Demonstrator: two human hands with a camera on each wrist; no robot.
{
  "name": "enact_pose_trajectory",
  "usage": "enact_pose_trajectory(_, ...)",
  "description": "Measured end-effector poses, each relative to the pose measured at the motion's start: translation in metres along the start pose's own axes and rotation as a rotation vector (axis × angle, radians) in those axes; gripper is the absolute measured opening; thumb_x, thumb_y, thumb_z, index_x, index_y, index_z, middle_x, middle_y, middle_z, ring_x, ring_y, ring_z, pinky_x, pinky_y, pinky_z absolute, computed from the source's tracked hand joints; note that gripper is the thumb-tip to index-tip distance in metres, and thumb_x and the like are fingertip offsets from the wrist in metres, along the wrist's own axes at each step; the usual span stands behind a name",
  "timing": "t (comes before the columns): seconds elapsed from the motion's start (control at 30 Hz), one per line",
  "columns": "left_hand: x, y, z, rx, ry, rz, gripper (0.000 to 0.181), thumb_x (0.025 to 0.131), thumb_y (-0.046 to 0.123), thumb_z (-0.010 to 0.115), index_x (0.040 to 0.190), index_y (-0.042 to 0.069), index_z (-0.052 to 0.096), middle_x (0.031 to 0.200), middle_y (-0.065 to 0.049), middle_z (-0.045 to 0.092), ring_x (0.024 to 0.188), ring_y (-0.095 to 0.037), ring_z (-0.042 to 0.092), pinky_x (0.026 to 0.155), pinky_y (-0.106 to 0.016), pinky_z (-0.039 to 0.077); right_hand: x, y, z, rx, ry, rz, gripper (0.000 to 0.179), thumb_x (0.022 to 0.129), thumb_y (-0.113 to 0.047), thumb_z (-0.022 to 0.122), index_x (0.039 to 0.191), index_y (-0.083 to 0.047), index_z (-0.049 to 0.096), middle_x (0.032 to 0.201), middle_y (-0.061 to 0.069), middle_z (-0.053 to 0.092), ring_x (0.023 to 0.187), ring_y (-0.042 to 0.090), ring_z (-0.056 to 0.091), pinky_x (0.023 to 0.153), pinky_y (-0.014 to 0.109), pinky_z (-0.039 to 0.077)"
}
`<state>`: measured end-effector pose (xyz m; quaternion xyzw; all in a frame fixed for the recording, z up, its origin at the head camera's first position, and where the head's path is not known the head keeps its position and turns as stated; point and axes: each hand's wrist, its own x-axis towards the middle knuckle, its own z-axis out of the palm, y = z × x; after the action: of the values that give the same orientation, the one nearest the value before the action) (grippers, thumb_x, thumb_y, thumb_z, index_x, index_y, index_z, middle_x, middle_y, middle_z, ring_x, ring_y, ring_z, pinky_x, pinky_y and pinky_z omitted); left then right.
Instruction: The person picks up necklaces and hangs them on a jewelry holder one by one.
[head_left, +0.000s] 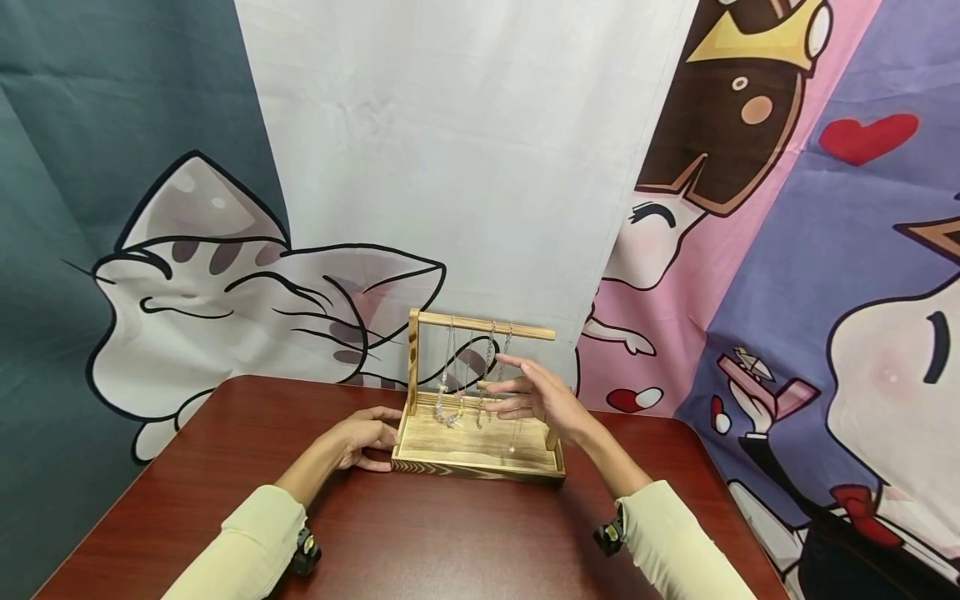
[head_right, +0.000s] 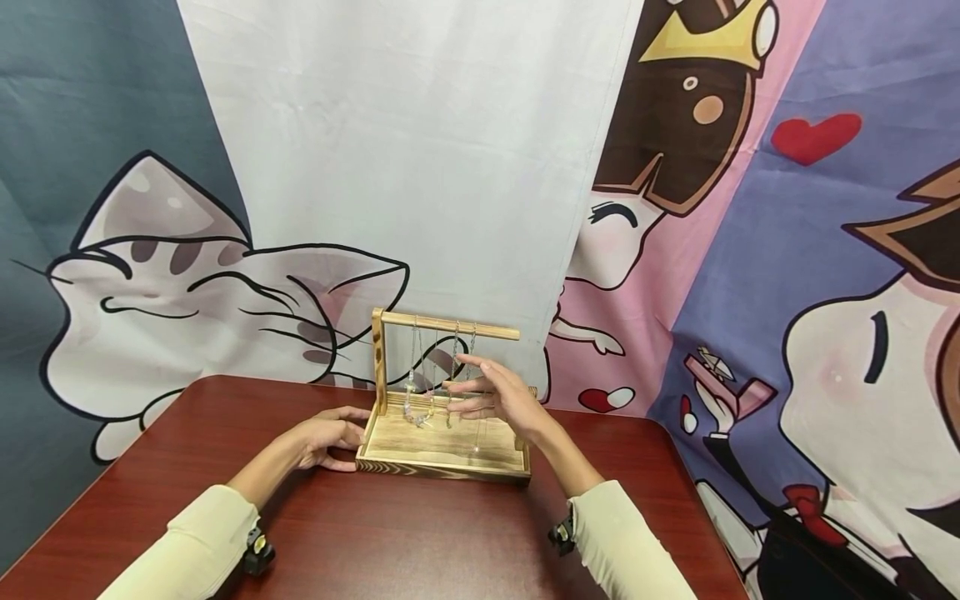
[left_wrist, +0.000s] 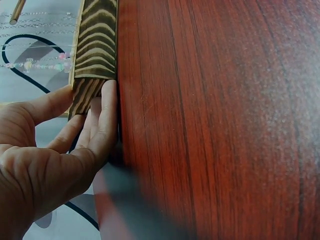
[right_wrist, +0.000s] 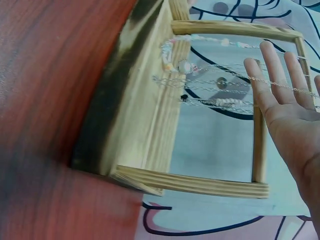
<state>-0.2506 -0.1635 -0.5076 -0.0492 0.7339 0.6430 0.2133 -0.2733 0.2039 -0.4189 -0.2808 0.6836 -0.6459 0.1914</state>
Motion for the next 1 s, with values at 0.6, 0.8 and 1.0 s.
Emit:
enact_pose_trajectory(0.6,-0.002,0.002,0.001,0.003,-0.013,0.002,0.069,0.097,-0.006,0.061,0.164,-0.001,0.042,0.138,-0.028,0.067,0.109,-0.027,0.075,0.084,-0.051,0.071,-0.001,-0.052,-0.022,-0.014,0.117,-0.054,0.068,0.124,-0.049,0.031,0.178,-0.008,0.03,0.147,0.022,0.073,0.111,0.03,0.085,0.104,0.061,0.066)
enact_pose_trajectory(0.8,-0.002,0.001,0.001,0.002,-0.013,0.004,0.07,0.096,-0.006,0.061,0.163,-0.002,0.042,0.137,-0.027,0.067,0.105,-0.025,0.075,0.083,-0.05,0.071,0.001,-0.067,-0.03,-0.039,0.135,-0.082,0.071,0.124,-0.049,0.029,0.178,-0.005,0.025,0.13,-0.002,0.079,0.107,0.026,0.086,0.103,0.065,0.065)
enact_pose_trajectory(1.0,-0.002,0.002,0.001,0.003,-0.015,0.009,0.07,0.096,-0.006,0.061,0.163,-0.002,0.043,0.138,-0.028,0.068,0.105,-0.025,0.075,0.082,-0.05,0.071,0.004,-0.074,-0.041,-0.031,0.177,-0.12,0.07,0.124,-0.049,0.029,0.178,-0.005,0.027,0.132,0.008,0.076,0.103,0.026,0.087,0.096,0.055,0.07)
